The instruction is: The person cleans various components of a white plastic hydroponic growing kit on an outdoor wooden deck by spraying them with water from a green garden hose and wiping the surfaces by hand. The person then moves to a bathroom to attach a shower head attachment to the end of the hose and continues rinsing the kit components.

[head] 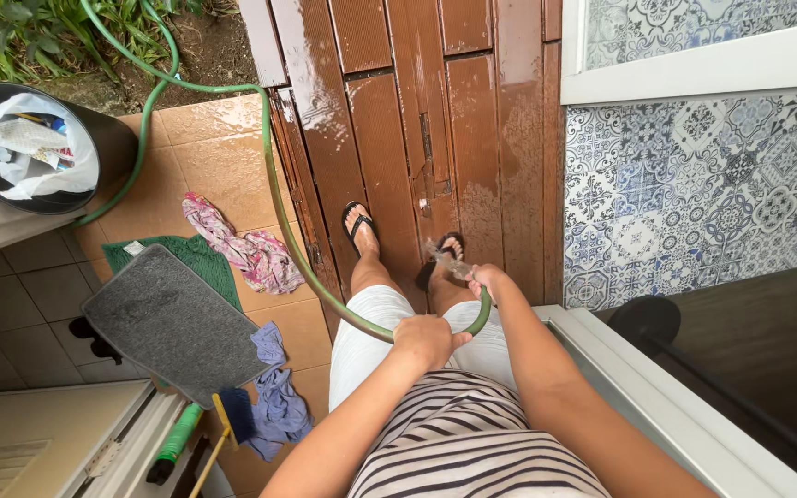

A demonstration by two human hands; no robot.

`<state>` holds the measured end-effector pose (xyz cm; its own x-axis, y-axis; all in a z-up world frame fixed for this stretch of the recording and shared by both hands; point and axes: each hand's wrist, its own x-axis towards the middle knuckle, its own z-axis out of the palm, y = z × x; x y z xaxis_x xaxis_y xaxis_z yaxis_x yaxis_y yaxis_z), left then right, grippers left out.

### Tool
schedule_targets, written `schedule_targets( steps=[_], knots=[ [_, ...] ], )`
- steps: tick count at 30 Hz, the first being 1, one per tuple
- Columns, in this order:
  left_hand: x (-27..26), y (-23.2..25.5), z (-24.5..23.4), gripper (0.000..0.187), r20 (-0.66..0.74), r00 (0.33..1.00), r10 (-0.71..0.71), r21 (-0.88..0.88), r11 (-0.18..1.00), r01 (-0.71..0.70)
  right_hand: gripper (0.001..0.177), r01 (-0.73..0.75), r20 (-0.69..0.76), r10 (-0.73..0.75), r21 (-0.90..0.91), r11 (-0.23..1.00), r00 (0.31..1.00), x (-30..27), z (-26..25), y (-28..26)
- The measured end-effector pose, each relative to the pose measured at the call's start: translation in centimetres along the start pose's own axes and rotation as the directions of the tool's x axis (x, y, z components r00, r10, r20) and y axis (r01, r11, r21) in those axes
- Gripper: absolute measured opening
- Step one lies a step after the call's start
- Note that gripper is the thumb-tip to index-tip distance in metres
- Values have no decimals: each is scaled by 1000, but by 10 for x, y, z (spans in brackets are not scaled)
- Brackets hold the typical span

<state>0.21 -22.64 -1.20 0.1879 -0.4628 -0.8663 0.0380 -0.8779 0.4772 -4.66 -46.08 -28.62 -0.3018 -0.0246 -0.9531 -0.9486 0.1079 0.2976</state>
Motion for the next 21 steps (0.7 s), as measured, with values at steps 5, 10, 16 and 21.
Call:
schedule_targets(
  steps=[5,10,16,21],
  knots=[
    [23,32,7,70,-18,1000,0,16,1000,0,45,28,27,-26,-59,998,999,-6,-35,-16],
    [50,75,38,74,-161,986,-46,-111,993,28,41,183,22,-182,-158,970,983,-7,-81,-59],
    [71,143,74,77,-253,952,-170,-311,947,86,24,417,94,-414,-372,829,906,3,-126,-106],
    [74,190,89,74,-413,875,-252,-397,915,76,25,351,127,-331,-447,822,935,-2,-140,-131]
  ],
)
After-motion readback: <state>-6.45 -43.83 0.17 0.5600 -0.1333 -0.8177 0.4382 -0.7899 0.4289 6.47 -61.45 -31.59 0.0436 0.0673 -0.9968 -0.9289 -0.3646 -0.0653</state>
